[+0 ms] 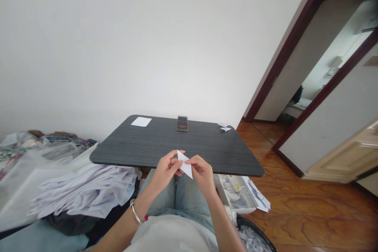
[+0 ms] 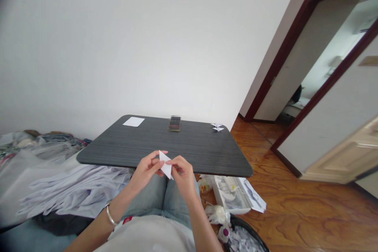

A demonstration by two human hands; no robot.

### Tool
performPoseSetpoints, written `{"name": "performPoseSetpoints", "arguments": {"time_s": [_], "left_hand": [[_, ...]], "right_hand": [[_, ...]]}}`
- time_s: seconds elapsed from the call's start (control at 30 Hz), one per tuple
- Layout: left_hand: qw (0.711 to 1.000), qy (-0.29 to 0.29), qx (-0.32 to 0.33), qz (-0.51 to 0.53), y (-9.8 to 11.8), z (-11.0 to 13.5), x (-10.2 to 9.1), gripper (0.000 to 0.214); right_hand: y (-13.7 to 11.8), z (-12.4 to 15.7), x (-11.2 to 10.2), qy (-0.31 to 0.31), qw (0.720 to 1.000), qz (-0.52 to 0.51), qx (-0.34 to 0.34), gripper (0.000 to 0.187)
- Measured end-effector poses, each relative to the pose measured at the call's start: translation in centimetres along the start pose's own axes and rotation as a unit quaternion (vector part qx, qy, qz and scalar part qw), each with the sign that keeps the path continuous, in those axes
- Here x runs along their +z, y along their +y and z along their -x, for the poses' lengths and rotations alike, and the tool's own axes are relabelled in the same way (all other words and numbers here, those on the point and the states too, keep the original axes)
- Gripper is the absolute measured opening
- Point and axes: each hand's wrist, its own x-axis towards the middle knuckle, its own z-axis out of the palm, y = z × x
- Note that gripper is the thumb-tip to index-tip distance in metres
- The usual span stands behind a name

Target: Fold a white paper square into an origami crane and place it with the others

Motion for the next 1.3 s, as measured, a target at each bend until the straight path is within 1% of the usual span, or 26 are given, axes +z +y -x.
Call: {"name": "performPoseSetpoints", "arguments": {"time_s": [0.1, 0.17, 0.23, 0.3, 0.37, 0.4, 0.5, 0.57, 0.67, 0.73, 0.83, 0.9, 1.03, 1.17, 1.23, 1.3], "left_hand": [[1.0, 0.003, 0.013, 0.003, -0.4, -0.1, -0.1, 0.05], [0.999, 0.014, 0.037, 0.012, -0.4, -0.1, -0.1, 0.054], [0.997, 0.02, 0.067, 0.02, -0.2, 0.0, -0.1, 0.05], [0.996, 0.012, 0.084, 0.004, 0.0, 0.2, -0.1, 0.041], [0.996, 0.009, 0.084, -0.031, 0.2, 0.2, -0.1, 0.033], [0.996, 0.017, 0.079, -0.048, 0.2, 0.2, 0.0, 0.028], [0.994, 0.061, 0.064, -0.065, 0.1, 0.2, 0.3, 0.013], [0.993, 0.083, 0.061, -0.053, 0.1, 0.1, 0.6, 0.011], [0.993, 0.099, 0.062, -0.02, 0.1, 0.1, 0.9, 0.013], [0.993, 0.094, 0.066, 0.003, 0.3, 0.2, 1.0, 0.015], [0.995, 0.068, 0.065, 0.029, 0.4, 0.2, 1.0, 0.029], [0.996, 0.053, 0.061, 0.033, 0.4, 0.2, 1.0, 0.037], [0.997, 0.037, 0.063, 0.028, 0.1, 0.2, 0.8, 0.036], [0.997, 0.037, 0.056, 0.046, -0.2, 0.0, 0.9, 0.034], [0.997, 0.037, 0.039, 0.058, -0.2, 0.0, 1.0, 0.036], [0.997, 0.039, 0.014, 0.064, -0.1, 0.0, 1.1, 0.033]], "right_hand": [[0.0, 0.0, -0.1, -0.015, 1.0, -0.015, 0.006, 0.014], [0.1, 0.0, 0.0, -0.004, 0.999, -0.031, 0.023, 0.011], [0.2, 0.0, 0.0, 0.02, 0.998, -0.047, 0.044, 0.008], [0.1, 0.0, 0.1, 0.04, 0.995, -0.061, 0.064, 0.005], [-0.1, 0.0, 0.1, 0.047, 0.993, -0.072, 0.079, 0.005], [-0.2, 0.0, 0.2, 0.051, 0.992, -0.075, 0.083, 0.007], [-0.6, 0.1, 0.3, 0.059, 0.993, -0.067, 0.083, 0.011], [-0.9, 0.2, 0.4, 0.061, 0.993, -0.063, 0.081, 0.014], [-1.1, 0.3, 0.7, 0.071, 0.991, -0.075, 0.084, 0.018], [-1.1, 0.4, 0.8, 0.079, 0.991, -0.077, 0.08, 0.021], [-1.0, 0.4, 1.0, 0.094, 0.991, -0.07, 0.065, 0.022], [-1.0, 0.4, 1.1, 0.106, 0.989, -0.074, 0.069, 0.021], [-1.0, 0.4, 1.2, 0.114, 0.987, -0.086, 0.08, 0.02], [-1.3, 0.6, 1.4, 0.094, 0.992, -0.059, 0.066, 0.02], [-1.5, 0.8, 1.5, 0.071, 0.994, -0.05, 0.07, 0.02], [-1.7, 0.9, 1.7, 0.044, 0.995, -0.047, 0.08, 0.02]]}}
